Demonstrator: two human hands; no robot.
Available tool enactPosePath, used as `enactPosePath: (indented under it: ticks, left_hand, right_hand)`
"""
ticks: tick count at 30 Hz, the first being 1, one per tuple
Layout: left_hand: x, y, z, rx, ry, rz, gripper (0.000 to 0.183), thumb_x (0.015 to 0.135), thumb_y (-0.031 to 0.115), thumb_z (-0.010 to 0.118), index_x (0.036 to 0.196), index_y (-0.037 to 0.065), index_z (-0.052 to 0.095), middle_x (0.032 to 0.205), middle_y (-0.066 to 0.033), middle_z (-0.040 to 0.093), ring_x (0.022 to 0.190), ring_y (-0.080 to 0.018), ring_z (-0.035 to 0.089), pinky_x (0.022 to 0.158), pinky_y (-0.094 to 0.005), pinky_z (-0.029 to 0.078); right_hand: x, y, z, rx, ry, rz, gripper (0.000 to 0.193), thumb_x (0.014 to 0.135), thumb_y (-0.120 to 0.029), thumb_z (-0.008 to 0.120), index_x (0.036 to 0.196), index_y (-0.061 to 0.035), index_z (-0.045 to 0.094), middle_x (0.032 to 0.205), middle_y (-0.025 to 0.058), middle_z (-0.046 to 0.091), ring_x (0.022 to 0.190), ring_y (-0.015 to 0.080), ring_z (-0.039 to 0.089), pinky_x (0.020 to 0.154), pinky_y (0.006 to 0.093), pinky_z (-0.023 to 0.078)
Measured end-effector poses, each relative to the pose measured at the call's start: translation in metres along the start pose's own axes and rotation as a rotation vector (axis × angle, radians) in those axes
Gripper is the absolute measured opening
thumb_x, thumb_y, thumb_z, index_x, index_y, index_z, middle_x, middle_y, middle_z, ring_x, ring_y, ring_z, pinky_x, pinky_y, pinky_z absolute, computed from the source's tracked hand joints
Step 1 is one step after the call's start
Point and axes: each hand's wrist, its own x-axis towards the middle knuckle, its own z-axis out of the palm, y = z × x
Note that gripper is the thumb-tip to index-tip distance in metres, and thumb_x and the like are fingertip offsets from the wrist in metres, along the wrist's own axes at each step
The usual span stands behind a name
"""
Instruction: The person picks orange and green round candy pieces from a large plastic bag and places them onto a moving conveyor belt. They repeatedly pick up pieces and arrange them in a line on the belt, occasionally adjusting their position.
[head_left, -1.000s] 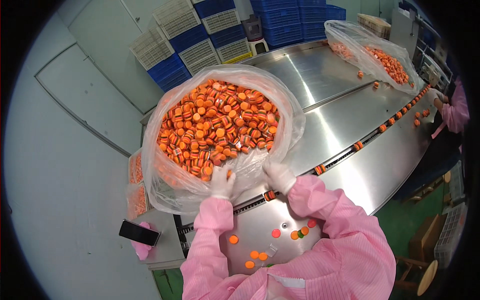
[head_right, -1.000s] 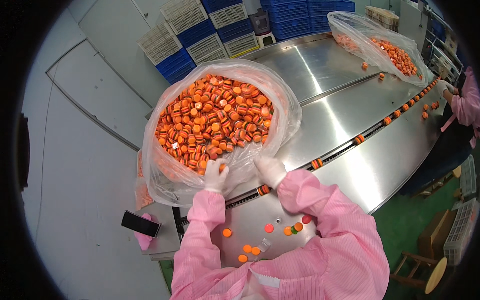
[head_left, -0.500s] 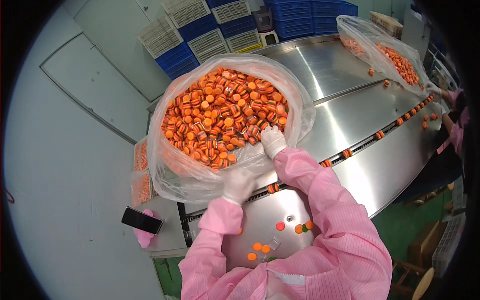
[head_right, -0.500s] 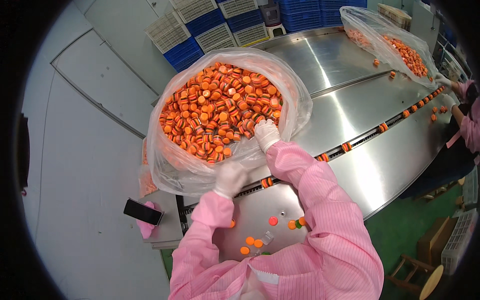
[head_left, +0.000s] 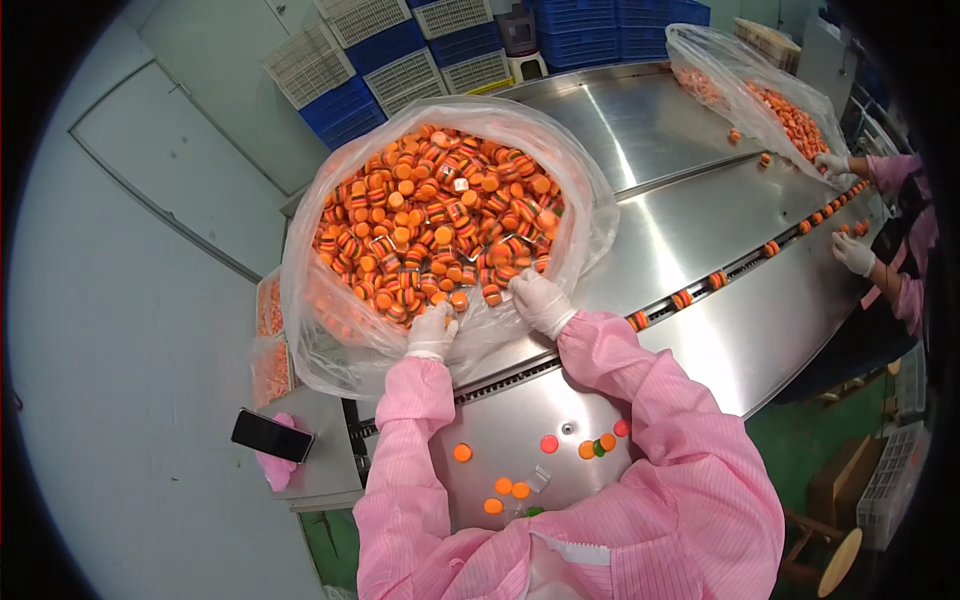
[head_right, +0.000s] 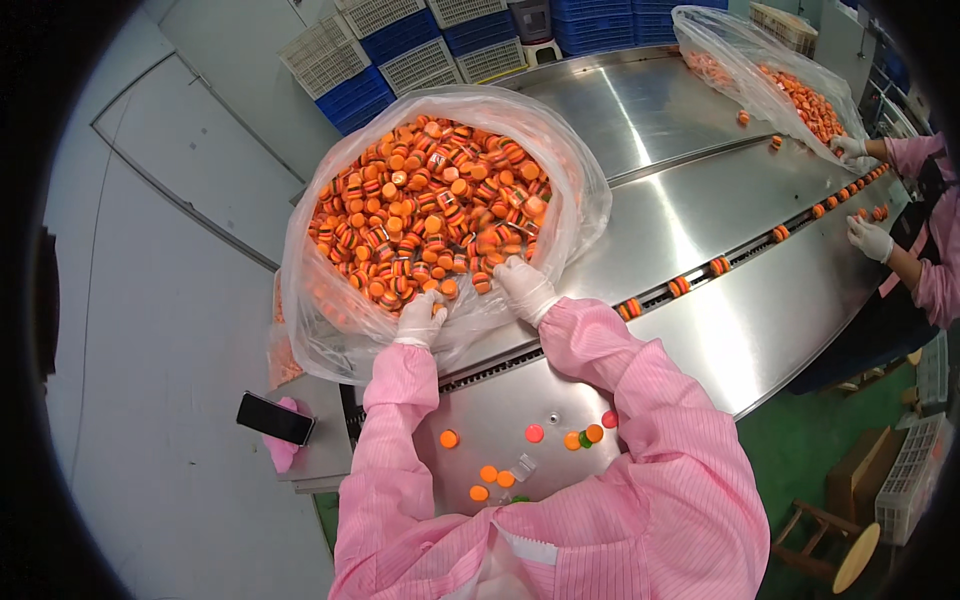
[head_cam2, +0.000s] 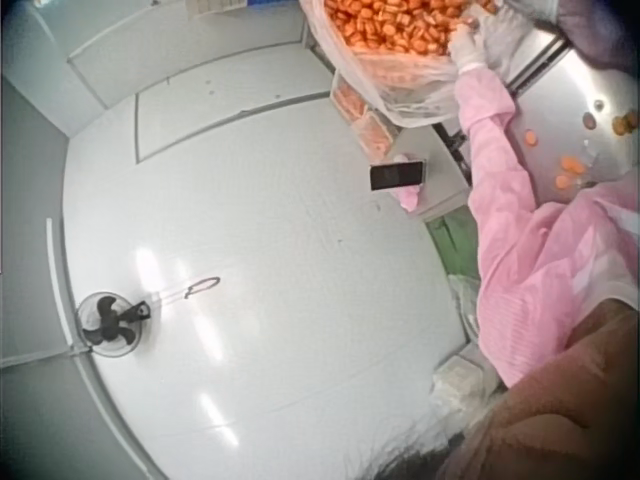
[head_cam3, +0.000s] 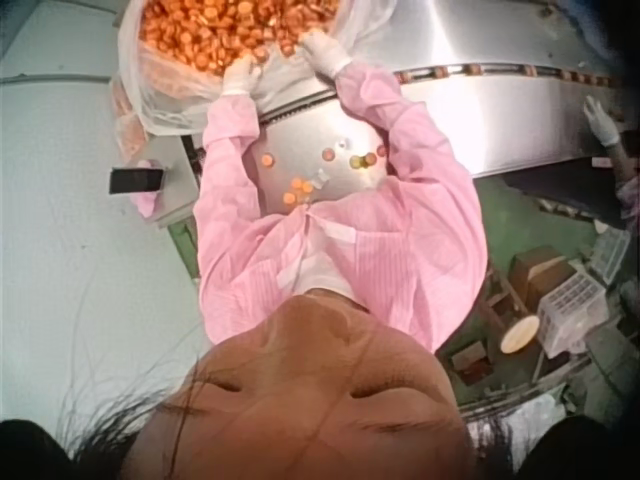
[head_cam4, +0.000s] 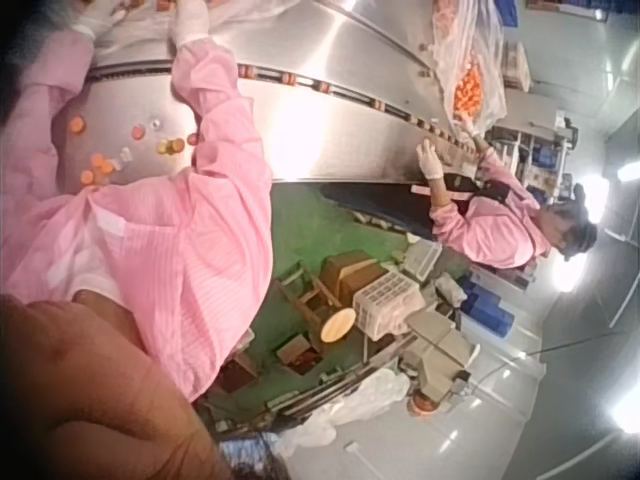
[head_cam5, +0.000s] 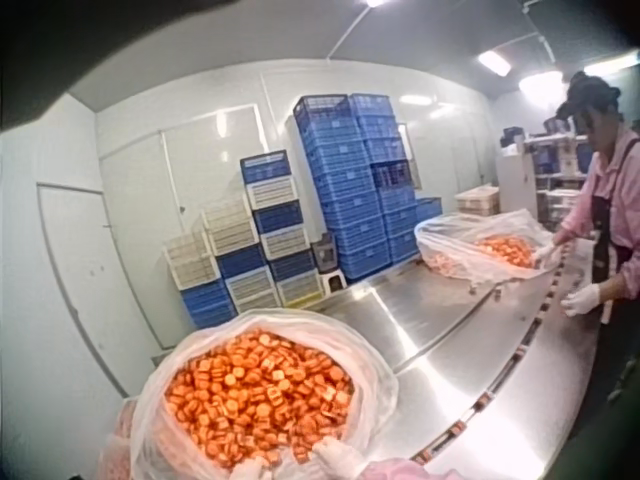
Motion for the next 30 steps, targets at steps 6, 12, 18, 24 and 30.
enactPosePath:
  ticks: [6,12,18,24,30]
  left_hand:
    - [0.007,0.038,-0.018,0.194,-0.161,-0.305,0.039,0.071,0.023,0.066,0.105,0.011,0.053,0.097,-0.0178,0.058,0.094,-0.033,0.057,0.081,-0.0405,0.047]
    - [0.02,0.044,-0.011,0.227,-0.196,-0.438,0.039,0.072,0.022,0.063,0.107,0.01,0.053,0.104,-0.0185,0.059,0.096,-0.0328,0.058,0.082,-0.0398,0.047]
    - [0.0,0.002,0.001,-0.517,0.118,-0.299,0.021,0.076,0.006,0.053,0.097,0.004,0.055,0.095,-0.0135,0.061,0.089,-0.0293,0.06,0.08,-0.0347,0.048]
    - [-0.076,0.048,-0.041,-1.469,-0.091,-0.275,0.027,0.077,-0.009,0.043,0.098,0.004,0.054,0.095,-0.0098,0.057,0.083,-0.0167,0.059,0.062,-0.0241,0.051]
    - [-0.11,0.059,0.013,-0.381,0.025,-0.102,0.018,0.076,0.0,0.049,0.091,0.008,0.053,0.085,-0.0123,0.052,0.071,-0.0286,0.059,0.055,-0.0402,0.049]
  right_hand:
    - [0.015,-0.008,0.007,-0.136,-0.142,0.201,0.026,0.078,-0.016,0.053,0.101,-0.0074,0.048,0.094,0.0193,0.054,0.082,0.0355,0.059,0.067,0.0436,0.048]
    - [0.018,-0.018,0.003,-0.121,-0.189,0.266,0.026,0.079,-0.016,0.051,0.103,-0.0067,0.048,0.094,0.0198,0.055,0.085,0.0362,0.059,0.07,0.0449,0.048]
    - [0.015,-0.014,0.002,-0.003,-0.147,0.148,0.021,0.083,-0.009,0.045,0.102,-0.0092,0.053,0.095,0.0198,0.058,0.089,0.0331,0.059,0.074,0.0434,0.048]
    - [-0.022,0.011,-0.032,1.081,-0.312,0.216,0.033,0.082,-0.002,0.047,0.113,-0.0088,0.055,0.091,0.0048,0.058,0.085,0.0164,0.055,0.076,0.0266,0.044]
    - [-0.075,-0.009,-0.054,0.822,-0.684,0.434,0.032,0.081,-0.01,0.054,0.112,-0.0074,0.058,0.082,0.0061,0.062,0.07,0.0163,0.057,0.068,0.0261,0.046]
